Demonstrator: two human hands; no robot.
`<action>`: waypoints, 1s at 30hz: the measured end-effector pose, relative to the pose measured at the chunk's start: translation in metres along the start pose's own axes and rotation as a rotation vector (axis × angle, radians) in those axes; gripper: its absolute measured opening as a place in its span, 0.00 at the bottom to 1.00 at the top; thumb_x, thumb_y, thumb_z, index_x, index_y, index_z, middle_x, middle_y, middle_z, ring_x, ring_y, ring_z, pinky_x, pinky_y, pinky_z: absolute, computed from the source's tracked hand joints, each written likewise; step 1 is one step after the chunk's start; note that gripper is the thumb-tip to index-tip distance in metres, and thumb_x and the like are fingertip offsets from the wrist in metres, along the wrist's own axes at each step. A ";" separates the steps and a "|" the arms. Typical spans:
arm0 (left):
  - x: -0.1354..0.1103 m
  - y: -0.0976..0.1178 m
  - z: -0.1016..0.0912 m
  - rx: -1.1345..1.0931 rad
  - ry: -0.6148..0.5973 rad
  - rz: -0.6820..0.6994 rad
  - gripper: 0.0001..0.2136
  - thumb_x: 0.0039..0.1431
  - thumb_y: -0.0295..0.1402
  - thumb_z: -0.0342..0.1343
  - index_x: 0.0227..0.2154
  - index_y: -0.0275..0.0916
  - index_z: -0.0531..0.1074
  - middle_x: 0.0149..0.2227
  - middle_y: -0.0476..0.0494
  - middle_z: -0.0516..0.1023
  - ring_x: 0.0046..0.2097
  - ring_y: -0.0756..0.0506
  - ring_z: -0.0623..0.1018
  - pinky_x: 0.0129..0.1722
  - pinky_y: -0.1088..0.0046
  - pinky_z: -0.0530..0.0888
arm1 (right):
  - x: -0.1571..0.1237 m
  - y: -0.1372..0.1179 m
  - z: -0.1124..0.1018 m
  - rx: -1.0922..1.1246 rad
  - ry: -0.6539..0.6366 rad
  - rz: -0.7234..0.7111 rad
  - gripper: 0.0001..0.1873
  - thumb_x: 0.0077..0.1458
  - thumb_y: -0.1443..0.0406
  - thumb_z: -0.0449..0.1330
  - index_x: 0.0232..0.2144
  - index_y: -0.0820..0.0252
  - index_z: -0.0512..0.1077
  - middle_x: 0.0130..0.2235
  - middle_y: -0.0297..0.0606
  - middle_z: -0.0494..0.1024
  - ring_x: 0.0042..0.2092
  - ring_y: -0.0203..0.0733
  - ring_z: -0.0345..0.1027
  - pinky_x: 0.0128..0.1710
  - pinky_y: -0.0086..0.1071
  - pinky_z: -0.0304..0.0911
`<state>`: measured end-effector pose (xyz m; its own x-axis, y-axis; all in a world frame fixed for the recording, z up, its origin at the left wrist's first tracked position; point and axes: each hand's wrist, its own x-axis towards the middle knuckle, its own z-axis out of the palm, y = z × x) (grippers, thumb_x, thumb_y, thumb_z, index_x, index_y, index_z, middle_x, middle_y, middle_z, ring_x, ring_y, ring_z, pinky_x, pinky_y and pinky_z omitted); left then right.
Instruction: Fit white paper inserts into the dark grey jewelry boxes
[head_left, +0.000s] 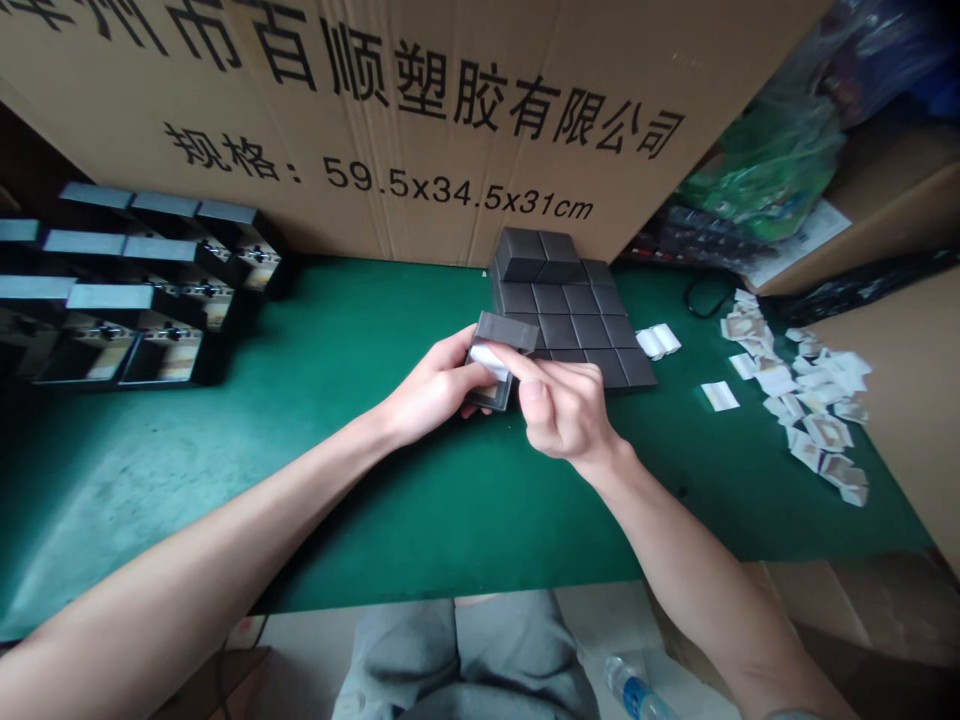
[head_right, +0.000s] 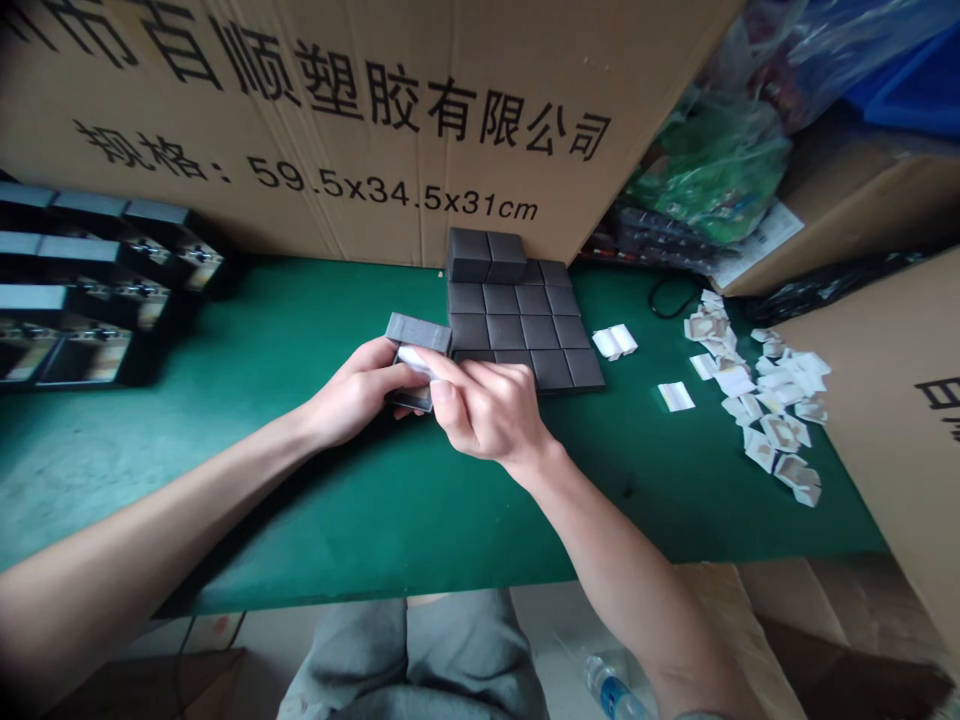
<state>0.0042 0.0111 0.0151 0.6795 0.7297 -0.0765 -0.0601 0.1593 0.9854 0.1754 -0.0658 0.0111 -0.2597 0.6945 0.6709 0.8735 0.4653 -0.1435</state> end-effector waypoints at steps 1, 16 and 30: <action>0.000 0.000 0.000 0.014 0.010 0.011 0.08 0.53 0.28 0.58 0.37 0.38 0.70 0.26 0.52 0.72 0.25 0.52 0.72 0.21 0.78 0.69 | 0.000 0.000 0.000 0.000 -0.007 0.006 0.27 0.74 0.63 0.42 0.54 0.60 0.80 0.36 0.38 0.87 0.31 0.36 0.80 0.36 0.30 0.71; 0.001 -0.006 -0.001 0.054 -0.001 0.044 0.11 0.54 0.27 0.61 0.41 0.36 0.71 0.30 0.51 0.71 0.27 0.52 0.71 0.24 0.79 0.73 | 0.000 -0.001 0.002 -0.021 -0.015 -0.004 0.26 0.74 0.63 0.44 0.51 0.61 0.82 0.37 0.38 0.87 0.31 0.34 0.80 0.35 0.27 0.71; 0.000 -0.001 0.001 -0.120 -0.023 -0.020 0.10 0.56 0.28 0.60 0.42 0.35 0.71 0.31 0.47 0.76 0.27 0.49 0.77 0.23 0.76 0.77 | -0.001 -0.002 0.003 -0.008 -0.035 0.050 0.24 0.74 0.63 0.45 0.55 0.59 0.80 0.38 0.36 0.88 0.34 0.35 0.82 0.39 0.28 0.72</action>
<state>0.0049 0.0106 0.0142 0.6981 0.7102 -0.0907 -0.1326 0.2527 0.9584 0.1732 -0.0658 0.0086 -0.2298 0.7359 0.6369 0.8888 0.4252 -0.1707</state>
